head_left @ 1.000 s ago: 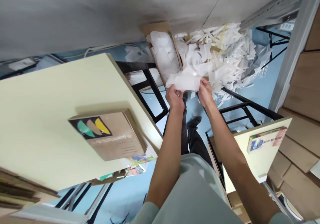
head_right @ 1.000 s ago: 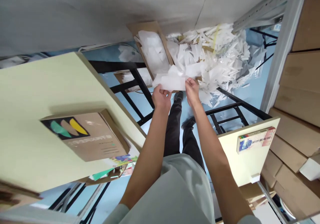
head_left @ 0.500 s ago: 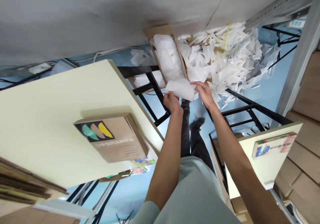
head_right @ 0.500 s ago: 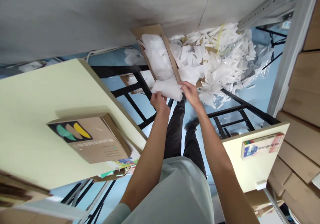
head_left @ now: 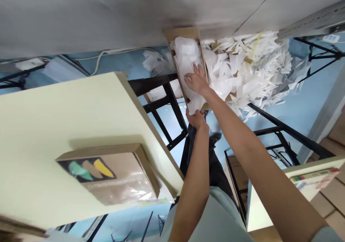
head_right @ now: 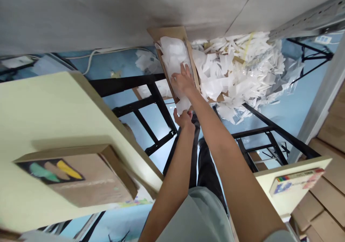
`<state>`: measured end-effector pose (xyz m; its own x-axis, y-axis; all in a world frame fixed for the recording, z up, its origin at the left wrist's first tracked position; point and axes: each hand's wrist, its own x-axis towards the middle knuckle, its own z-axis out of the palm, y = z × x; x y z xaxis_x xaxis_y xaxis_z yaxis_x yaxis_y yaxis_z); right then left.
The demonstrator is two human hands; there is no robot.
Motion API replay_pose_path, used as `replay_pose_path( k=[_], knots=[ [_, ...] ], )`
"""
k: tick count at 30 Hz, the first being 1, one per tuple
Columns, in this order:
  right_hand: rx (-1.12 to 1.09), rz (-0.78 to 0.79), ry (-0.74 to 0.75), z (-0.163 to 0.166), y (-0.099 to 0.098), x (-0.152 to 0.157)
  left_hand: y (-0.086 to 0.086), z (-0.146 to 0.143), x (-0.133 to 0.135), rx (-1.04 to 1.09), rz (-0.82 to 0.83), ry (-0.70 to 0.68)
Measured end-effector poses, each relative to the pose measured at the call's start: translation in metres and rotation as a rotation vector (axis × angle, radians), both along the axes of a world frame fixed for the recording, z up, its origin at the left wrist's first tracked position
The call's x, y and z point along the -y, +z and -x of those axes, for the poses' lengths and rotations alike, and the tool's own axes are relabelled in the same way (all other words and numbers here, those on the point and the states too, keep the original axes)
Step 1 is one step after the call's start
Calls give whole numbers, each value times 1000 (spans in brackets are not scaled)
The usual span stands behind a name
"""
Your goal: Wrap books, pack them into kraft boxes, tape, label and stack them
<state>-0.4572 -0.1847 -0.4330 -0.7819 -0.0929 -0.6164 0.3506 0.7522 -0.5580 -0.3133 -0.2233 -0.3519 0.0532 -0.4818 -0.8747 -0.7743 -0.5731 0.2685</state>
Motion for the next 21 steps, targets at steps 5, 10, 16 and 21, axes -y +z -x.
replay_pose_path(
  k=[5,10,16,21],
  knots=[
    [163,-66,70,15,-52,0,-20,-14,-2,-8,-27,-57],
    [-52,92,-122,-15,-11,-19,-20,-15,-2,8,-29,-53],
    [-211,236,-413,-53,76,-58,-14,-9,1,15,-27,-68],
    [-76,263,-179,-80,110,-43,-16,-10,-2,-156,-114,-185]
  ],
)
